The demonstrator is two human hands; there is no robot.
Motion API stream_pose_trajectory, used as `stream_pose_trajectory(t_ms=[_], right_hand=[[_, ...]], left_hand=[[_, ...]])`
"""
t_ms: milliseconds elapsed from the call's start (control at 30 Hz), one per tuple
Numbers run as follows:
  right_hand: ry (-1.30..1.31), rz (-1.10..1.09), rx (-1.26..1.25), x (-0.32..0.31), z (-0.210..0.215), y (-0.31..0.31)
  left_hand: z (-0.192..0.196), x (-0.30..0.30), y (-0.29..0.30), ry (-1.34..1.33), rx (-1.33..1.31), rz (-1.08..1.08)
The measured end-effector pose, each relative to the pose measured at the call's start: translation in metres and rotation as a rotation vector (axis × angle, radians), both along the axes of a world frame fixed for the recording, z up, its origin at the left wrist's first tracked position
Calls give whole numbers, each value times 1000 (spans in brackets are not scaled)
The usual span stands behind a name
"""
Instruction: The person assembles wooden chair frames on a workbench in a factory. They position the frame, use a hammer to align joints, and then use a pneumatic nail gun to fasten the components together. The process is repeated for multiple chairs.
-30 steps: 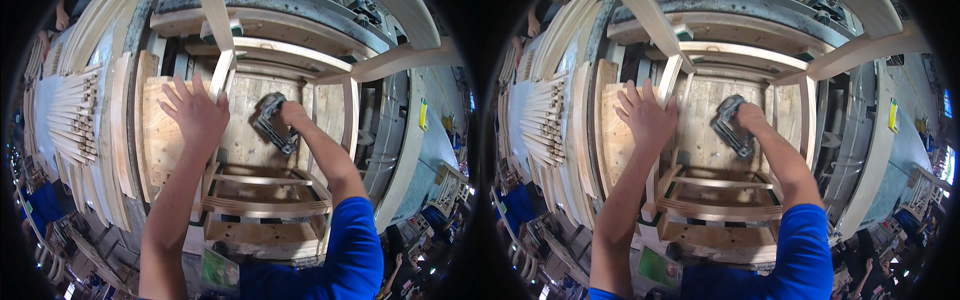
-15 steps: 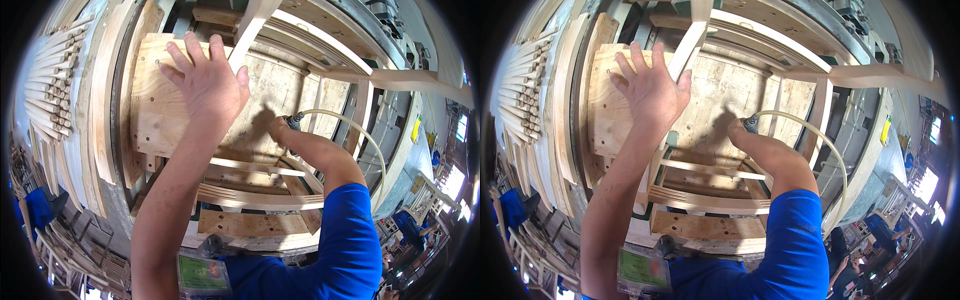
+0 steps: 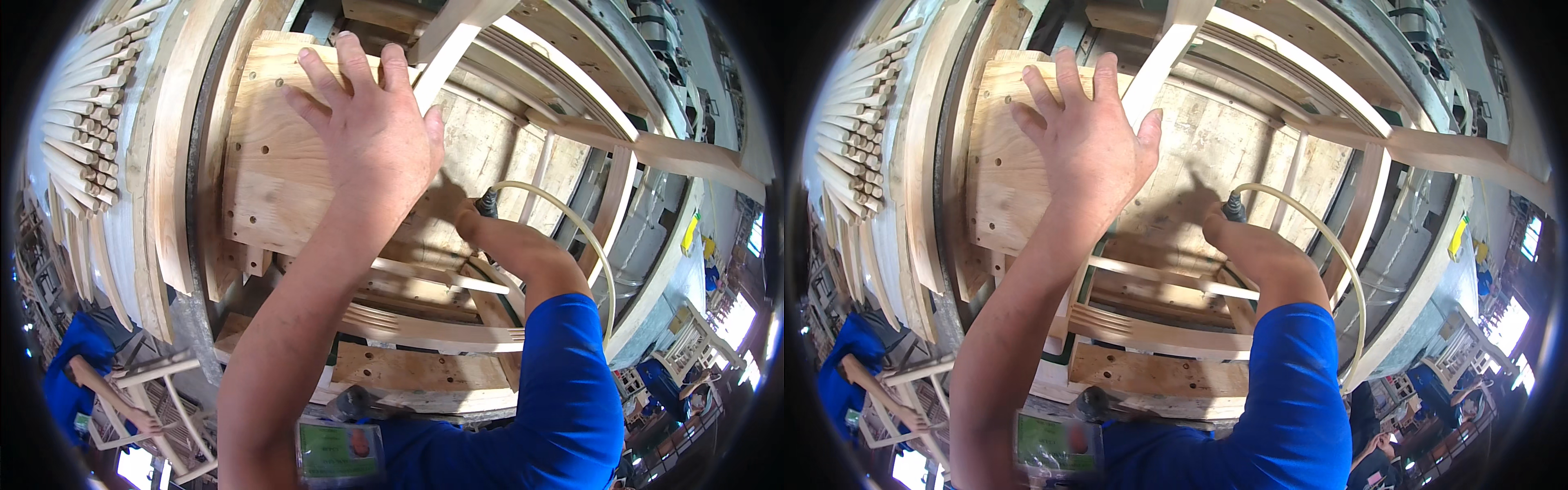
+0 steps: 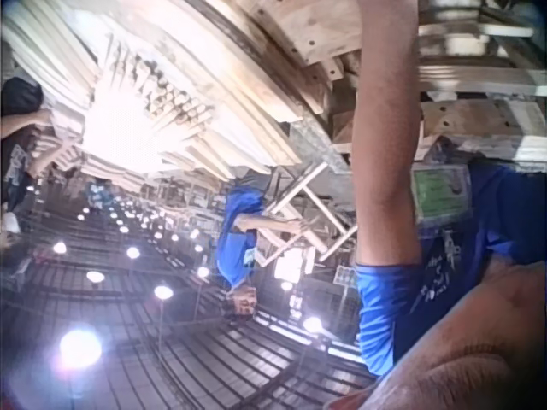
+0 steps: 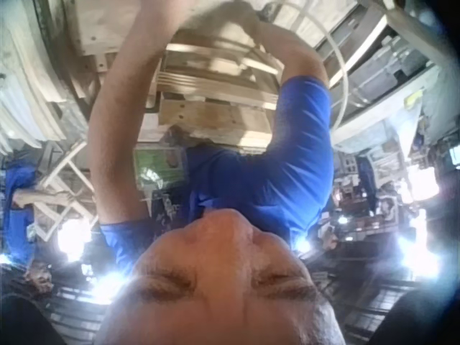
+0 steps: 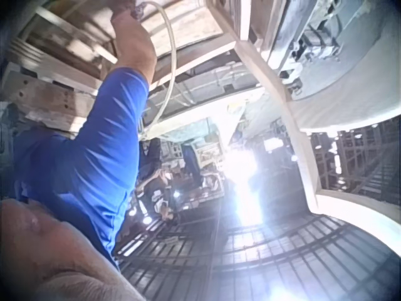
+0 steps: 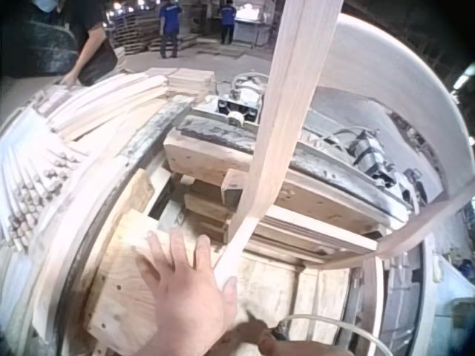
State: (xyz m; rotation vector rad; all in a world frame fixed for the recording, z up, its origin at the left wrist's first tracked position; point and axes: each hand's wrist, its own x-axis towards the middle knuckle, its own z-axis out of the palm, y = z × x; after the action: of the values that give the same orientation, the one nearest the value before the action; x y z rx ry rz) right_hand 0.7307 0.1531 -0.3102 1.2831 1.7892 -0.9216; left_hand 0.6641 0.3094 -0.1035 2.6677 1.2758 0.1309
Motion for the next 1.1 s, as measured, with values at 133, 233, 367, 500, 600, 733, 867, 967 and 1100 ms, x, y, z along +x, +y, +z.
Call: stream_pose_trajectory(t_ms=[133, 233, 367, 500, 600, 733, 867, 967, 1100], right_hand=[[1, -10, -5, 2, 1, 7], [-11, -35, -39, 8, 12, 3], [-114, -41, -235, 25, 60, -11], [-314, -239, -219, 54, 80, -69], [-278, -365, 82, 60, 124, -88], [-253, -590, 427, 50, 241, -103], [-76, -926, 803, 37, 357, -151], [46, -1156, 780, 39, 417, -196], [864, -1868, 240, 41, 430, -238]], left_hand=[[-2, -1, 3, -16, 16, -13], [-2, 2, 1, -11, 7, -13], [4, -4, 2, 31, -17, 34], [18, -1, -3, -21, -70, -31], [21, -7, -5, -34, -92, -24], [29, -19, -3, -44, -156, -24], [40, -52, 1, 3, -221, -162], [46, -81, 2, 1, -286, -245], [45, -108, -8, 4, -310, -222]])
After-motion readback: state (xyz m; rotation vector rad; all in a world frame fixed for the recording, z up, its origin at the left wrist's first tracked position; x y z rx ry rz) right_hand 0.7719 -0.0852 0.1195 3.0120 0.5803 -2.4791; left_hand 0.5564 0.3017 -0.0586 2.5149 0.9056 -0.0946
